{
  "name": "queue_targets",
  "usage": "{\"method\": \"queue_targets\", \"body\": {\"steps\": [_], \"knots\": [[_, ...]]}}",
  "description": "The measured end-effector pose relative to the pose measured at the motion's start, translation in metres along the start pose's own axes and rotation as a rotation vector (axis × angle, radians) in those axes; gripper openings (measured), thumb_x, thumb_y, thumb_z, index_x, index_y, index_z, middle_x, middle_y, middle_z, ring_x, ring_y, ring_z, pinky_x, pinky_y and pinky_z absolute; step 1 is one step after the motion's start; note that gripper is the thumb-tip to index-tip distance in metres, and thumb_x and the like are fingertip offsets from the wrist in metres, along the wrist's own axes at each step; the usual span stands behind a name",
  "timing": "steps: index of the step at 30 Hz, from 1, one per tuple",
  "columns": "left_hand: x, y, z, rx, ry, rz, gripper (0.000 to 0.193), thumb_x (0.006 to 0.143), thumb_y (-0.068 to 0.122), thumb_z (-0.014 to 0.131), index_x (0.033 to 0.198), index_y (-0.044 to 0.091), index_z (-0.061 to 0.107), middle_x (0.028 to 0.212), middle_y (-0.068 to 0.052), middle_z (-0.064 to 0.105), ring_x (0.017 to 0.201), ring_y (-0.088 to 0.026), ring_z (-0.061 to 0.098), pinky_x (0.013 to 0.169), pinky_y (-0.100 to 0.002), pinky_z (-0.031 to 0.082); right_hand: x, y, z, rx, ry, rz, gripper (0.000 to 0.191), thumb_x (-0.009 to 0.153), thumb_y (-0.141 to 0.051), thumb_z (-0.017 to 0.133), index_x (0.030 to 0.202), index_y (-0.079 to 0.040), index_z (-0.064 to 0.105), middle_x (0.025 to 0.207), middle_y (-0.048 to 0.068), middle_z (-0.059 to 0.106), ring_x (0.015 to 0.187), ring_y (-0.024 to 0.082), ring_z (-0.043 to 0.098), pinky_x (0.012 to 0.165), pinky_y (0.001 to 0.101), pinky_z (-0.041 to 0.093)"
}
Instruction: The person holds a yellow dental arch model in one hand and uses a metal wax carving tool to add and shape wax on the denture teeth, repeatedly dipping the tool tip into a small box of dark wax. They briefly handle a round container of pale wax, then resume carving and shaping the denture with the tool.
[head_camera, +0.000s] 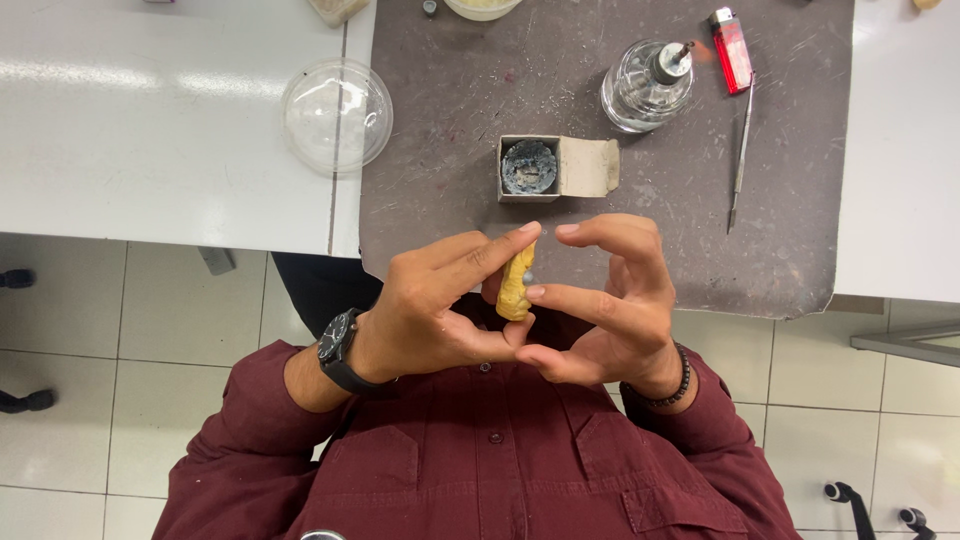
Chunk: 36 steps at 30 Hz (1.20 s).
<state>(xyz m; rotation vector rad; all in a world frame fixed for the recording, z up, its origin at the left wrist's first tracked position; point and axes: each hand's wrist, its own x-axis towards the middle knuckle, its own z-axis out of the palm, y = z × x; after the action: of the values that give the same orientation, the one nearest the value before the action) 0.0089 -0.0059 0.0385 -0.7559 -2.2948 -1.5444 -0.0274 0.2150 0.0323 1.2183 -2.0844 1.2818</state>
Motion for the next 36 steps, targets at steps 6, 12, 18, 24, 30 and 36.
{"method": "queue_targets", "body": {"steps": [6, 12, 18, 24, 30, 36], "knots": [[0.0, 0.001, 0.002, 0.011, 0.002, 0.025, 0.072, 0.082, 0.008, 0.086, 0.147, 0.007, 0.056, 0.093, -0.004, 0.064, 0.078, -0.013, 0.065, 0.069, -0.027, 0.058, -0.001, 0.0, 0.001, 0.014, -0.006, -0.006, 0.048, 0.071, -0.045, 0.09, 0.103, -0.014, 0.074, 0.128, 0.014, 0.055, 0.115, 0.029, 0.055, 0.095, 0.0435, 0.048], [0.001, 0.003, -0.002, 0.018, -0.015, 0.074, 0.072, 0.081, 0.007, 0.088, 0.145, 0.007, 0.057, 0.097, -0.006, 0.067, 0.082, -0.016, 0.067, 0.072, -0.029, 0.059, -0.004, -0.002, -0.001, 0.174, 0.001, 0.098, 0.047, 0.074, -0.047, 0.088, 0.1, -0.011, 0.07, 0.131, 0.016, 0.053, 0.119, 0.03, 0.053, 0.092, 0.0373, 0.05], [0.002, 0.003, -0.002, 0.017, -0.009, 0.106, 0.068, 0.083, 0.003, 0.088, 0.144, 0.006, 0.058, 0.097, -0.006, 0.067, 0.082, -0.016, 0.067, 0.071, -0.028, 0.058, -0.002, -0.004, -0.003, 0.091, -0.021, 0.028, 0.048, 0.073, -0.049, 0.087, 0.099, -0.011, 0.073, 0.129, 0.015, 0.053, 0.116, 0.029, 0.052, 0.096, 0.042, 0.046], [0.001, 0.0, -0.002, 0.016, -0.017, 0.182, 0.065, 0.087, 0.004, 0.089, 0.143, 0.004, 0.058, 0.095, -0.005, 0.066, 0.082, -0.016, 0.067, 0.07, -0.03, 0.057, 0.0, -0.007, -0.003, -0.005, 0.009, 0.016, 0.047, 0.072, -0.052, 0.085, 0.096, -0.014, 0.072, 0.129, 0.014, 0.054, 0.116, 0.031, 0.049, 0.098, 0.0432, 0.044], [0.0, -0.004, -0.003, 0.035, -0.012, 0.241, 0.064, 0.088, 0.004, 0.089, 0.143, 0.003, 0.058, 0.098, -0.006, 0.068, 0.085, -0.017, 0.068, 0.071, -0.031, 0.058, -0.002, -0.009, -0.004, -0.007, -0.008, 0.022, 0.049, 0.073, -0.053, 0.085, 0.097, -0.012, 0.072, 0.129, 0.016, 0.053, 0.118, 0.032, 0.049, 0.099, 0.0457, 0.043], [-0.002, -0.003, -0.001, 0.075, 0.053, 0.23, 0.061, 0.089, 0.01, 0.093, 0.139, 0.001, 0.059, 0.097, -0.007, 0.069, 0.084, -0.018, 0.071, 0.071, -0.03, 0.06, -0.01, -0.004, 0.0, 0.068, 0.041, 0.098, 0.052, 0.075, -0.055, 0.082, 0.104, -0.012, 0.074, 0.132, 0.016, 0.051, 0.12, 0.029, 0.049, 0.097, 0.0398, 0.045]]}}
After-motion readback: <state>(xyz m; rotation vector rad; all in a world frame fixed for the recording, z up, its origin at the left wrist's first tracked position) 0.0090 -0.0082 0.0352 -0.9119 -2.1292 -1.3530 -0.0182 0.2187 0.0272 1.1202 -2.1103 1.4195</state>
